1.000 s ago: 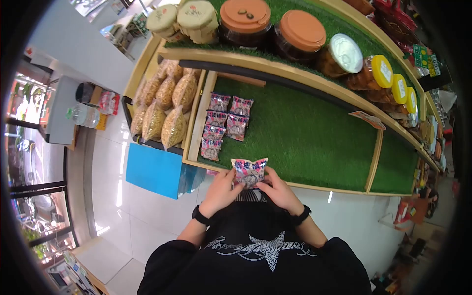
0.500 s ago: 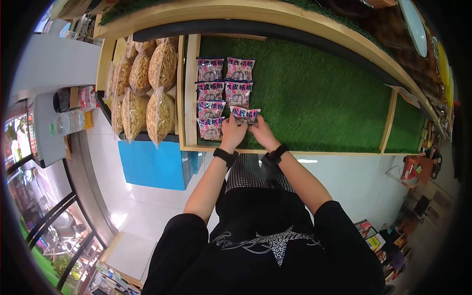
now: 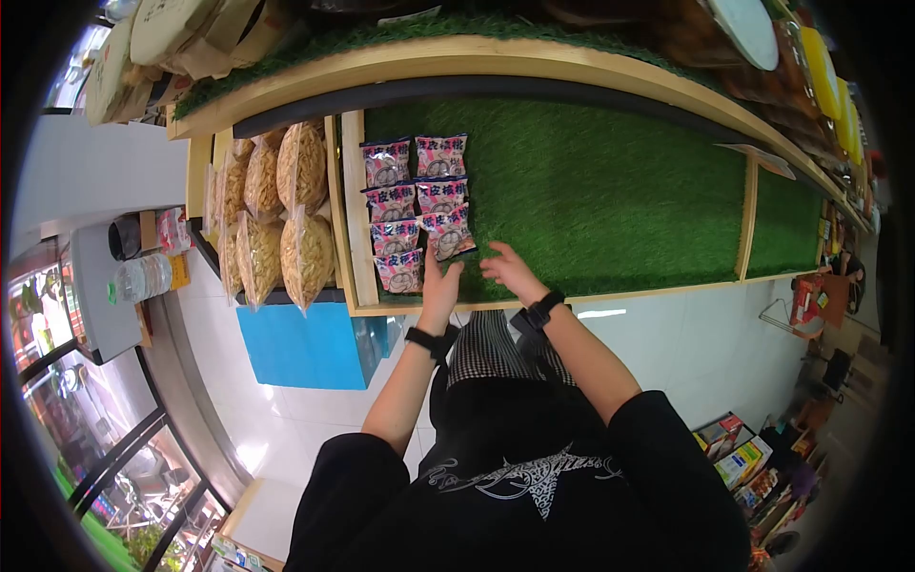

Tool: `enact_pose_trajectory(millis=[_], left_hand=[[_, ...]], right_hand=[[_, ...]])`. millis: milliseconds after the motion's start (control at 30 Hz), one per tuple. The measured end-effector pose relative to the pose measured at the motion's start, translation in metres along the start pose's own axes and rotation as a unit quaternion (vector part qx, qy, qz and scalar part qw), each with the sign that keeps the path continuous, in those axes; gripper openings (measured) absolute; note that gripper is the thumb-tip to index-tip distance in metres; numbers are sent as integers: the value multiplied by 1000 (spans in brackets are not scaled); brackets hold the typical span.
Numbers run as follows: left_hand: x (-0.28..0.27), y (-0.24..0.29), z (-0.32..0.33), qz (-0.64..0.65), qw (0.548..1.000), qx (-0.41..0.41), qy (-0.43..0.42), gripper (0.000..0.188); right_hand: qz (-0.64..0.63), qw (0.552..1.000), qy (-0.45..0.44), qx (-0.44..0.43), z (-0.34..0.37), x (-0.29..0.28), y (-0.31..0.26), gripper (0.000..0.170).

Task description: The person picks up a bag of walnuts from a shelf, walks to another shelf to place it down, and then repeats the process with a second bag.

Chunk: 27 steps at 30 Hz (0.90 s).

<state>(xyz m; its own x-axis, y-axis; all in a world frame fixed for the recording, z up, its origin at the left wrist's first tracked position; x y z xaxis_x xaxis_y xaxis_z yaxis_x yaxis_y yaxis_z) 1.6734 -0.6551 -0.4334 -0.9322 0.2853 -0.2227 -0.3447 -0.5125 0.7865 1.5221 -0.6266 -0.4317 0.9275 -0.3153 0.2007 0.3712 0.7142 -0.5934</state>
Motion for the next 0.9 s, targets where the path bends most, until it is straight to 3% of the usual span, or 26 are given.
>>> enact_pose_trajectory(millis=[100, 133, 300, 433, 700, 767, 900], left_hand=[[-11, -13, 28, 22, 999, -26, -4, 76], [-16, -11, 38, 37, 999, -34, -14, 78], [-11, -3, 78, -2, 998, -48, -29, 73], [44, 17, 114, -12, 999, -3, -40, 68], [182, 51, 192, -89, 979, 87, -162, 59], [211, 74, 214, -113, 959, 87, -245, 49], [279, 88, 241, -123, 947, 125, -268, 46]], right_hand=[[17, 999, -12, 36, 25, -32, 7, 45], [15, 1000, 2, 25, 35, -42, 11, 35], [-3, 999, -13, -40, 96, -97, 13, 28], [9, 997, 7, -77, 147, -152, 19, 26], [-59, 974, 53, -212, 269, -272, 28, 23], [-93, 956, 97, -261, 306, -306, 36, 22], [-142, 912, 214, -320, 368, -379, 75, 22]])
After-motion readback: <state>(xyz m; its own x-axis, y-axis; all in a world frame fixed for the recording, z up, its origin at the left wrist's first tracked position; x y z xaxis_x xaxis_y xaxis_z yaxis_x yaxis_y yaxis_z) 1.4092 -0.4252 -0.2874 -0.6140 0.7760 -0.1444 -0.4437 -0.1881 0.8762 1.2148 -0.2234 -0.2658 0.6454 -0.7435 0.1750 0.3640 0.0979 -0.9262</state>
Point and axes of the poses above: each hand's wrist, its own z-axis away from the middle knuckle, its own x-axis out of the palm, y = z × x, the point moved 2 cm from there along -z, towards the middle knuckle, and after that the axes turned 12 degrees about -z, right-handed, at the moved point
